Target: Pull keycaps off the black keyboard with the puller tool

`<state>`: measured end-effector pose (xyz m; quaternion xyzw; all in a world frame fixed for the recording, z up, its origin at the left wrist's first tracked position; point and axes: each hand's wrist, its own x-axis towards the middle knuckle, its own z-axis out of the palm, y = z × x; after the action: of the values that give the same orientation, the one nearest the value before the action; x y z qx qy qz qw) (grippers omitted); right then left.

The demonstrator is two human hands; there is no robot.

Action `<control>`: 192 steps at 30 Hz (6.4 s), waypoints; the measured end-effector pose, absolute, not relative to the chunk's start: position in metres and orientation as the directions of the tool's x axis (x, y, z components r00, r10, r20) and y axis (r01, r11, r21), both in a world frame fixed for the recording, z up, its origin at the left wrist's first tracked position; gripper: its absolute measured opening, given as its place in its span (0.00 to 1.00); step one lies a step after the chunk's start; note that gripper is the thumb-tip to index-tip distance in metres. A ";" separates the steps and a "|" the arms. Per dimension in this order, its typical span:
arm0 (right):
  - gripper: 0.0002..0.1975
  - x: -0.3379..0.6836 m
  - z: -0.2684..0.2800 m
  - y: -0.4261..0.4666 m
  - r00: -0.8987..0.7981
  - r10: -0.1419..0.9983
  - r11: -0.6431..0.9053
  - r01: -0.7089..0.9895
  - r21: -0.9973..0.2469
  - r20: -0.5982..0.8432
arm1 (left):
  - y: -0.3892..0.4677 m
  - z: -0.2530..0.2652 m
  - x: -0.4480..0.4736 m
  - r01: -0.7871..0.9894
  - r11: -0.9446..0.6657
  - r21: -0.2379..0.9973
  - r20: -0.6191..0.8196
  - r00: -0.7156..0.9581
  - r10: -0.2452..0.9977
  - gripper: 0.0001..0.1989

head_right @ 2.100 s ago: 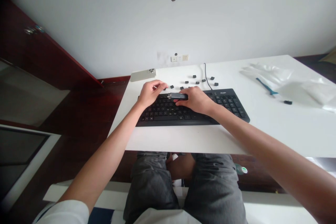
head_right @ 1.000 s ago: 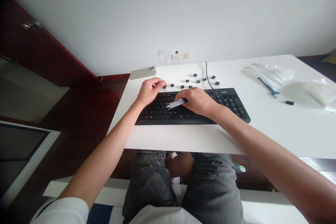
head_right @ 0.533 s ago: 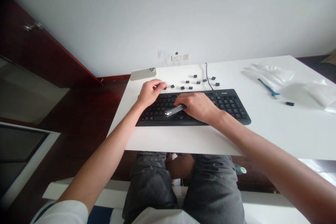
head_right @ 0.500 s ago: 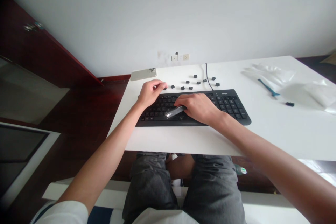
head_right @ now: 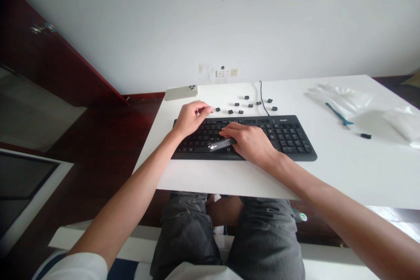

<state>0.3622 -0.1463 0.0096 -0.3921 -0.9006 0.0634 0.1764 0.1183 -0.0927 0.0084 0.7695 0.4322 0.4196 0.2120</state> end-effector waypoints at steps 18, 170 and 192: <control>0.11 0.357 0.022 -0.124 -0.422 0.890 0.455 0.807 -0.377 0.171 | -0.091 0.008 0.119 0.530 -0.528 0.663 0.466 0.261 0.846 0.16; 0.16 0.423 0.052 -0.093 -0.586 0.791 0.578 0.622 -0.527 0.175 | -0.142 0.022 0.201 0.779 -0.401 0.483 0.068 0.423 0.903 0.16; 0.09 0.412 0.044 -0.100 -0.680 0.723 0.662 0.632 -0.403 0.122 | -0.127 0.023 0.181 0.722 -0.437 0.537 0.148 0.430 0.891 0.14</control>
<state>0.4119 -0.1004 0.0444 -0.3759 -0.9012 0.1663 0.1371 0.1808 -0.1275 0.0234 0.8213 0.4908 0.2101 0.2011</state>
